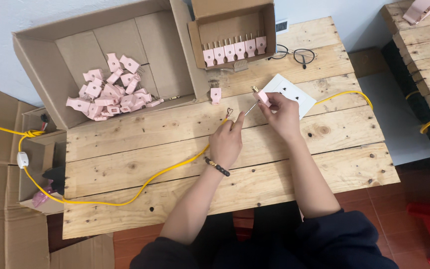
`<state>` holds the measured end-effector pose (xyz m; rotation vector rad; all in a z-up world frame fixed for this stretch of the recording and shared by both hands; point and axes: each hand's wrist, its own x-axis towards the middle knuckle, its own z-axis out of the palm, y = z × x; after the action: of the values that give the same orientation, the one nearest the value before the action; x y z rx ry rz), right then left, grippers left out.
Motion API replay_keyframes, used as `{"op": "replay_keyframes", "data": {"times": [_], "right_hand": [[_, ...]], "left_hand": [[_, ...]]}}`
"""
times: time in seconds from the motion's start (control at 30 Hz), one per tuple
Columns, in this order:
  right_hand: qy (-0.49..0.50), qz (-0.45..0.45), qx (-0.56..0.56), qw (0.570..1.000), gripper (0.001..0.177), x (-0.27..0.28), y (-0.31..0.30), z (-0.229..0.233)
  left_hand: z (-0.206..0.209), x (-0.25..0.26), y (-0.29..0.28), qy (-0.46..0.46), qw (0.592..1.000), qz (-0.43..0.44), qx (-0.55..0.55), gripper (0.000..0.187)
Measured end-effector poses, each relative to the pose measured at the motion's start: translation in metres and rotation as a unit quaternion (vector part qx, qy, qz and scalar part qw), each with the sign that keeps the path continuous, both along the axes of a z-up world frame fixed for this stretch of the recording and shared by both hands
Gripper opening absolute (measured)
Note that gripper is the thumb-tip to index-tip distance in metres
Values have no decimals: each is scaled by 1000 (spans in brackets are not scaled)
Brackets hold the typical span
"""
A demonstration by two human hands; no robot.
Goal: The person assembles a pink electrical plug by inserting metal pins and tightening them with a screwdriver. They then connect a yellow wire to the plug, secure the internal components, and close the casing. Finally, the person plugs the finished device into a white power strip on the table.
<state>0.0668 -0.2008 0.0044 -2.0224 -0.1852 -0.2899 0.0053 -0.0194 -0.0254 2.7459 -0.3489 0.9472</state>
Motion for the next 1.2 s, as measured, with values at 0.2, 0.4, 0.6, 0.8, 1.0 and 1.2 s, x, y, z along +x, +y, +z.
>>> {"op": "replay_keyframes", "data": {"times": [0.2, 0.4, 0.6, 0.8, 1.0, 1.2], "right_hand": [[5, -89, 94, 992, 29, 0, 24, 1], [-59, -145, 187, 970, 33, 1, 20, 6], [-91, -146, 213, 962, 30, 11, 15, -5], [-84, -61, 223, 969, 16, 13, 30, 10], [-14, -30, 96, 995, 37, 66, 52, 66], [-43, 42, -5, 998, 34, 117, 101, 114]], "left_hand": [[8, 5, -10, 172, 962, -69, -202, 40], [11, 3, -7, 254, 952, -63, -158, 38], [15, 6, -8, 276, 948, -78, -138, 38], [12, 8, -7, 276, 950, -77, -128, 35], [5, 5, -6, 263, 955, -75, -117, 35], [13, 7, -9, 264, 951, -81, -137, 32]]}}
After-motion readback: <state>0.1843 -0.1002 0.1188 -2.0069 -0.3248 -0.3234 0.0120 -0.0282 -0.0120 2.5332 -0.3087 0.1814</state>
